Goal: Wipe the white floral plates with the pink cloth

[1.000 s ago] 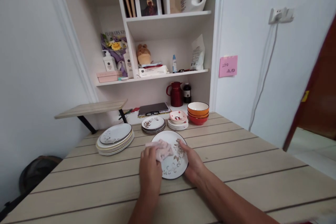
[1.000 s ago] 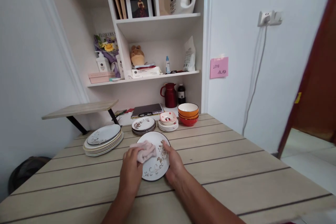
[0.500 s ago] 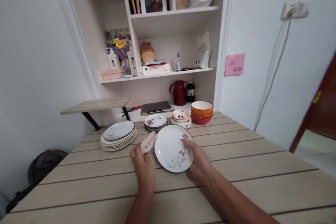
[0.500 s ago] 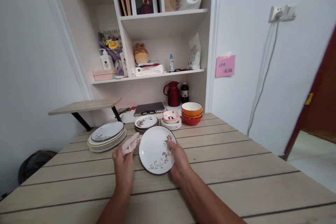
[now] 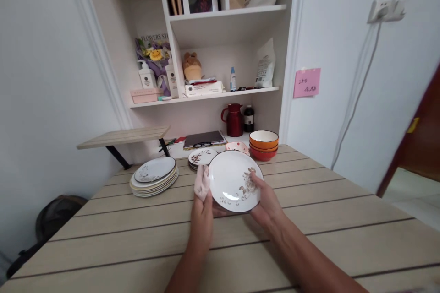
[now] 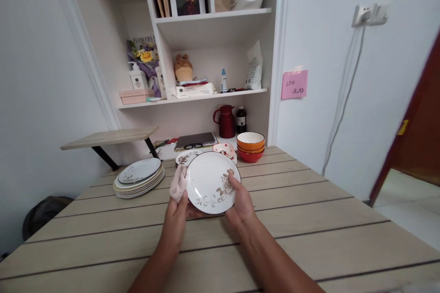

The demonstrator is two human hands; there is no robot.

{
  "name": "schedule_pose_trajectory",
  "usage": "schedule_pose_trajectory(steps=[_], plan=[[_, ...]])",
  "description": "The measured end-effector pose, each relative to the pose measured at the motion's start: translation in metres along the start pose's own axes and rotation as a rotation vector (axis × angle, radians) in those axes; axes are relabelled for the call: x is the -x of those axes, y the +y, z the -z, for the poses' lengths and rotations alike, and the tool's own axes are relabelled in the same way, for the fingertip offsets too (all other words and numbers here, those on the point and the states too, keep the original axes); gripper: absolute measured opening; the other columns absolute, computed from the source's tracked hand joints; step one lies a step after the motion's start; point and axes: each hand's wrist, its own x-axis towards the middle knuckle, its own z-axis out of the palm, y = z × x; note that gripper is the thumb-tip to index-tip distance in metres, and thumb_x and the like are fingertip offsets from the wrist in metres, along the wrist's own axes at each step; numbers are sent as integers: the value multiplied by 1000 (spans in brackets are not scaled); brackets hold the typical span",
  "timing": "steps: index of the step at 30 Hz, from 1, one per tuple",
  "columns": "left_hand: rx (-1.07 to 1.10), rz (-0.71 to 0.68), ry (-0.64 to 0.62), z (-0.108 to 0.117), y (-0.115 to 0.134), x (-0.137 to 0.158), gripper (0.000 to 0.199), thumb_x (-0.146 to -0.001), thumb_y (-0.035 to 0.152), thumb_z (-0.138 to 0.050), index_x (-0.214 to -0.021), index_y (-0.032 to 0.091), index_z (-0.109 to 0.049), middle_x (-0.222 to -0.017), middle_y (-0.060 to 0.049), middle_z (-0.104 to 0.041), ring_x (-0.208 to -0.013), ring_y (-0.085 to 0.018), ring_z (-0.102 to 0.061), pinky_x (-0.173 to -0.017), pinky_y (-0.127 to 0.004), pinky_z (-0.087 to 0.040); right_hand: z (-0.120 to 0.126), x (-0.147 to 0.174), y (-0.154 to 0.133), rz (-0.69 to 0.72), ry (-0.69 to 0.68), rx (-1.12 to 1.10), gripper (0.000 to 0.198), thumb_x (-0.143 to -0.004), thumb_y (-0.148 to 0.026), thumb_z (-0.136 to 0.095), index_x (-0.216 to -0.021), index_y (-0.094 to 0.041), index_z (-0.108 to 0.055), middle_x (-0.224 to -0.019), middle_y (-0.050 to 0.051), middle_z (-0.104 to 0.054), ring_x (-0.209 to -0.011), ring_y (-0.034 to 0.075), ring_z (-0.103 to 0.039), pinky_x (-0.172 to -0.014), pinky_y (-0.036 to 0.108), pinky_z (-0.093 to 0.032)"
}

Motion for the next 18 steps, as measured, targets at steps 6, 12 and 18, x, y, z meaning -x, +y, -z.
schedule_pose_trajectory(steps=[6, 12, 18], plan=[[92, 146, -134, -14, -1, 10, 81, -77, 51, -65, -143, 16, -34, -82, -10, -70, -57, -20, -67, -44, -28, -54, 2, -4, -6, 59, 55, -7, 28, -85, -25, -59, -110, -16, -65, -98, 7, -76, -96, 24, -69, -95, 43, -52], [252, 157, 183, 3, 6, -3, 50, -84, 42, -60, -125, 15, -50, -86, -10, -71, -60, -18, -68, -54, -29, -57, -1, -1, -3, 27, 125, -14, 26, -85, -23, -60, -110, -19, -65, -92, 5, -77, -84, 22, -72, -91, 42, -54], [272, 160, 436, 31, 7, -19, 36, -90, 28, -49, -125, 19, -52, -91, -8, -70, -64, -14, -68, -64, -29, -56, 2, -3, -4, 19, 157, 14, 30, -84, -22, -60, -114, -19, -63, -87, 5, -78, -84, 24, -72, -90, 45, -54]])
